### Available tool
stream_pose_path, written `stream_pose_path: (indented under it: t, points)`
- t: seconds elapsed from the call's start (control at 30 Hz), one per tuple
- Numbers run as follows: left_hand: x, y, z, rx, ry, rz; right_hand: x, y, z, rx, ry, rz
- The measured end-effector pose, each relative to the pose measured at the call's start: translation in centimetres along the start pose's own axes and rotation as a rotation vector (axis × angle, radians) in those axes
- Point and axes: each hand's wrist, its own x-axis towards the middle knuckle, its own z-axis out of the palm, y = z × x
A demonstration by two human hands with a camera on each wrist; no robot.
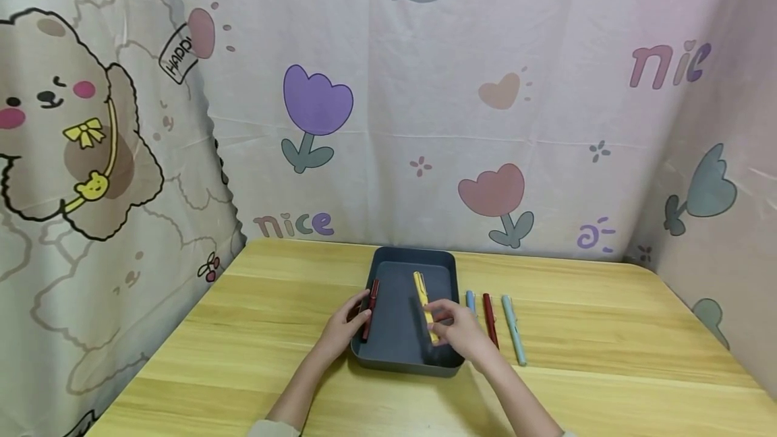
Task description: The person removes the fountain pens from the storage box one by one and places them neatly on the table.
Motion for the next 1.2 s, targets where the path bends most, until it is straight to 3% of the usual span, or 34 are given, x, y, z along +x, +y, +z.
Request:
stream_pose_path:
  t: [0.3,0.4,1.03,1.2]
  points:
    - [-0.3,1.0,-0.2,0.013,-0.023,0.000,-0.9,0.2,-1.4,-0.011,0.050,0.033]
    - [-0.1,0.3,-0.2,0.017,-0.019,0.007,-1.2,0.4,-2.0,-0.010,0.067,0.042]
    - [0.1,0.1,0.0,0.005,-0.019,0.008,-3.5,0.9,-5.7,-0.039,0.167,0.127]
    - [-0.3,1.0,-0.1,-0.002,-0.026,0.003,-3.9,1.2,-6.5,-0.029,0.182,0.137]
